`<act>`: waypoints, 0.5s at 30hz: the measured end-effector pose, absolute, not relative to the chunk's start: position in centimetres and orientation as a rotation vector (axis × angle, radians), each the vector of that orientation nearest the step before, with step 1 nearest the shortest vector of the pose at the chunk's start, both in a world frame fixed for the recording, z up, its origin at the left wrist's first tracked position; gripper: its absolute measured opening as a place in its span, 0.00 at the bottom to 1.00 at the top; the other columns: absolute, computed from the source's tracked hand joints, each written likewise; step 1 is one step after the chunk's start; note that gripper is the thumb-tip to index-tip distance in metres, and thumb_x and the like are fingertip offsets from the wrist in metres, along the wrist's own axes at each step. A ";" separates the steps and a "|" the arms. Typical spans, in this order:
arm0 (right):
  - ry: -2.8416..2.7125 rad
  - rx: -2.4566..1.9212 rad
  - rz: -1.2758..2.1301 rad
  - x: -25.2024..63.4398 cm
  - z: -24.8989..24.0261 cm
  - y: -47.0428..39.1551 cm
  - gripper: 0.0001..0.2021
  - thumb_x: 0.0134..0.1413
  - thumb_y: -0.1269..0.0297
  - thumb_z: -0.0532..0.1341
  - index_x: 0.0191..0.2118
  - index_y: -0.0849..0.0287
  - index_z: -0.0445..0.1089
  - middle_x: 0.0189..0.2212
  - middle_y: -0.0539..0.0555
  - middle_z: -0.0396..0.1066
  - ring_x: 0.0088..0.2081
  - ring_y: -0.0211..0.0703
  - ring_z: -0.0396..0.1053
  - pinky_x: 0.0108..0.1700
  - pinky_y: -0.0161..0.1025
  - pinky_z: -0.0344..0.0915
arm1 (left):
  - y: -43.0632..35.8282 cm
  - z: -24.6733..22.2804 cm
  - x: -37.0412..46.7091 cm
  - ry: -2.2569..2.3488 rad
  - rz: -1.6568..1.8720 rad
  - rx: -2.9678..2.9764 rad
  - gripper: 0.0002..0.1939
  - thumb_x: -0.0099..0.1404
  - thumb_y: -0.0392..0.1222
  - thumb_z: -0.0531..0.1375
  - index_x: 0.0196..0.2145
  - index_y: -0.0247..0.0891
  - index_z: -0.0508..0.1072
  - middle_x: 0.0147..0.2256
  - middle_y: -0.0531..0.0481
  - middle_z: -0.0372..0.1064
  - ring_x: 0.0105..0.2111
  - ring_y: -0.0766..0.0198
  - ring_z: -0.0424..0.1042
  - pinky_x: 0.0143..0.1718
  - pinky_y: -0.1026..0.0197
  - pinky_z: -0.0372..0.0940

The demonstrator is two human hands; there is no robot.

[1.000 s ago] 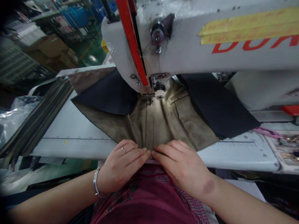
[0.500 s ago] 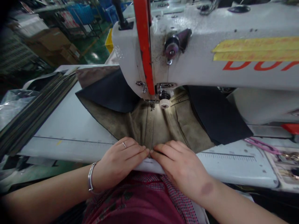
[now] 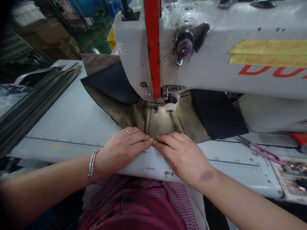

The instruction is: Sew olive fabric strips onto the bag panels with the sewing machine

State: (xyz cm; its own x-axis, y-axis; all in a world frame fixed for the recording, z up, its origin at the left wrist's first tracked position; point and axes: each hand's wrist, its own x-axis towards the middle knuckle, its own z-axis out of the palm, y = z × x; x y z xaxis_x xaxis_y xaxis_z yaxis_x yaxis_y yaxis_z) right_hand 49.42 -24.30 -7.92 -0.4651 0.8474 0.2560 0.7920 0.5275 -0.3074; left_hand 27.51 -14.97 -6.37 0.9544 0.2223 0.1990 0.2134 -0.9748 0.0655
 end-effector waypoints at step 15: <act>-2.406 -1.403 0.133 50.3 -7.4 -21.0 0.15 0.64 0.66 0.55 0.53 0.60 0.71 0.47 0.57 0.71 0.46 0.47 0.66 0.50 0.48 0.66 | -11.6 -6.7 28.8 0.398 0.343 3.151 0.12 0.71 0.37 0.53 0.47 0.35 0.72 0.42 0.45 0.72 0.44 0.58 0.71 0.46 0.56 0.68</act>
